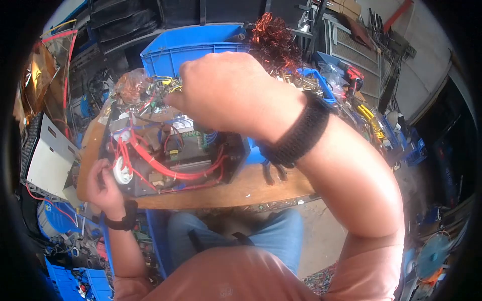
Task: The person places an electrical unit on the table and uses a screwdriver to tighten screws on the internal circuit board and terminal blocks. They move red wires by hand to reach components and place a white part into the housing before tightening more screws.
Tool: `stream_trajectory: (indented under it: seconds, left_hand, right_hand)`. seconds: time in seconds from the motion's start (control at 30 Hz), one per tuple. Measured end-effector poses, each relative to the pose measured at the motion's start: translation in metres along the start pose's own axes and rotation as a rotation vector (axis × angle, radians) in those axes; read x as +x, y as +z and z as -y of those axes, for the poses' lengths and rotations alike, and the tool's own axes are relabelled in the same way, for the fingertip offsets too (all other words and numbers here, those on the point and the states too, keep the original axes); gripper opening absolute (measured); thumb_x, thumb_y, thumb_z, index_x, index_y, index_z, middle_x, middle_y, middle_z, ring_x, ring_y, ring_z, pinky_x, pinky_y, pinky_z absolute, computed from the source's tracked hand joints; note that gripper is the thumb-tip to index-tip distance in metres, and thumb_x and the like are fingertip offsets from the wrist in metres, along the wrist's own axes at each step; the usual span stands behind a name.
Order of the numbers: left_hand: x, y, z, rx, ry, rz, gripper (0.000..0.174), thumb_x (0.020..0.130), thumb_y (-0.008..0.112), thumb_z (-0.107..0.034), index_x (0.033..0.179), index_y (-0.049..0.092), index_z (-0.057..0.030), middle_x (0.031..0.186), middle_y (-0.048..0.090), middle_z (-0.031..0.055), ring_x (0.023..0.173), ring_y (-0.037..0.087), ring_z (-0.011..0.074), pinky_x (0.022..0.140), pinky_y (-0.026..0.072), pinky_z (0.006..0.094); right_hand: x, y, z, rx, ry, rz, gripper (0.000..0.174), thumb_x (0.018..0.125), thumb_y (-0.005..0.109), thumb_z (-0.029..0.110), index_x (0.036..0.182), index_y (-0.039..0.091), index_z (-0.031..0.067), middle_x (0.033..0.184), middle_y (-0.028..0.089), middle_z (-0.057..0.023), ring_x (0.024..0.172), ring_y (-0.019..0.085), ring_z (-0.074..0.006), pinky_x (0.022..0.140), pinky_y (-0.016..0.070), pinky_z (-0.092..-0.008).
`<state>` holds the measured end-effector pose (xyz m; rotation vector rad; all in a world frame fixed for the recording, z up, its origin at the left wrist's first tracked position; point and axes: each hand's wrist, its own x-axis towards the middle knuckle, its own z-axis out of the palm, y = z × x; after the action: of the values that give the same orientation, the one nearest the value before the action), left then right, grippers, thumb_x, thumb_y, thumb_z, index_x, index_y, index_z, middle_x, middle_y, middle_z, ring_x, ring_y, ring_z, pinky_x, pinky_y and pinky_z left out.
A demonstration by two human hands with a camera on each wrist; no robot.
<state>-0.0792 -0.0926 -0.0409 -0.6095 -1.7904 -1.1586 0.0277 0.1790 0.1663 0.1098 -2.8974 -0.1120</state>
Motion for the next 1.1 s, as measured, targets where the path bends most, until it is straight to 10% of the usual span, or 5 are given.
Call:
stream_trajectory:
  seconds: [0.13,0.73,1.07,1.1]
  left_hand:
    - [0.0,-0.002,0.001,-0.044,-0.034,0.01,0.022,0.08,0.054,0.009,0.101,0.062,0.0048,0.094,0.068,0.0117,0.091,0.065,0.0265,0.097,0.0451,0.0413]
    - [0.028,0.001,-0.066,0.129,-0.047,0.206,0.018,0.076,0.064,0.004,0.093,0.064,-0.0007,0.097,0.065,0.0119,0.092,0.061,0.0261,0.081,0.048,0.0345]
    - [0.05,0.056,-0.111,0.036,-0.149,0.727,0.01,0.078,0.065,-0.009,0.085,0.065,-0.0011,0.08,0.062,0.0131,0.078,0.061,0.0298,0.07,0.0471,0.038]
    - [0.053,0.065,-0.114,0.044,-0.035,0.749,0.013,0.081,0.065,-0.007,0.089,0.067,0.003,0.078,0.065,0.0135,0.07,0.063,0.0192,0.064,0.0492,0.0311]
  right_hand:
    - [0.002,0.014,-0.019,0.128,-0.227,-0.173,0.036,0.083,0.063,0.028,0.1,0.061,-0.0033,0.085,0.066,-0.023,0.085,0.066,-0.036,0.075,0.0529,-0.0418]
    - [-0.01,0.008,-0.02,0.307,-0.073,-0.113,0.033,0.075,0.068,0.016,0.101,0.061,-0.0022,0.086,0.064,-0.024,0.085,0.063,-0.039,0.076,0.0504,-0.043]
    - [-0.134,0.004,-0.029,0.388,0.106,-0.619,0.037,0.071,0.072,-0.001,0.106,0.059,0.0003,0.096,0.061,-0.0107,0.088,0.061,-0.0217,0.079,0.0479,-0.029]
    - [-0.151,0.015,-0.036,0.41,0.065,-0.694,0.039,0.07,0.073,-0.001,0.107,0.059,-0.0008,0.098,0.061,-0.0101,0.09,0.06,-0.0204,0.082,0.0472,-0.0288]
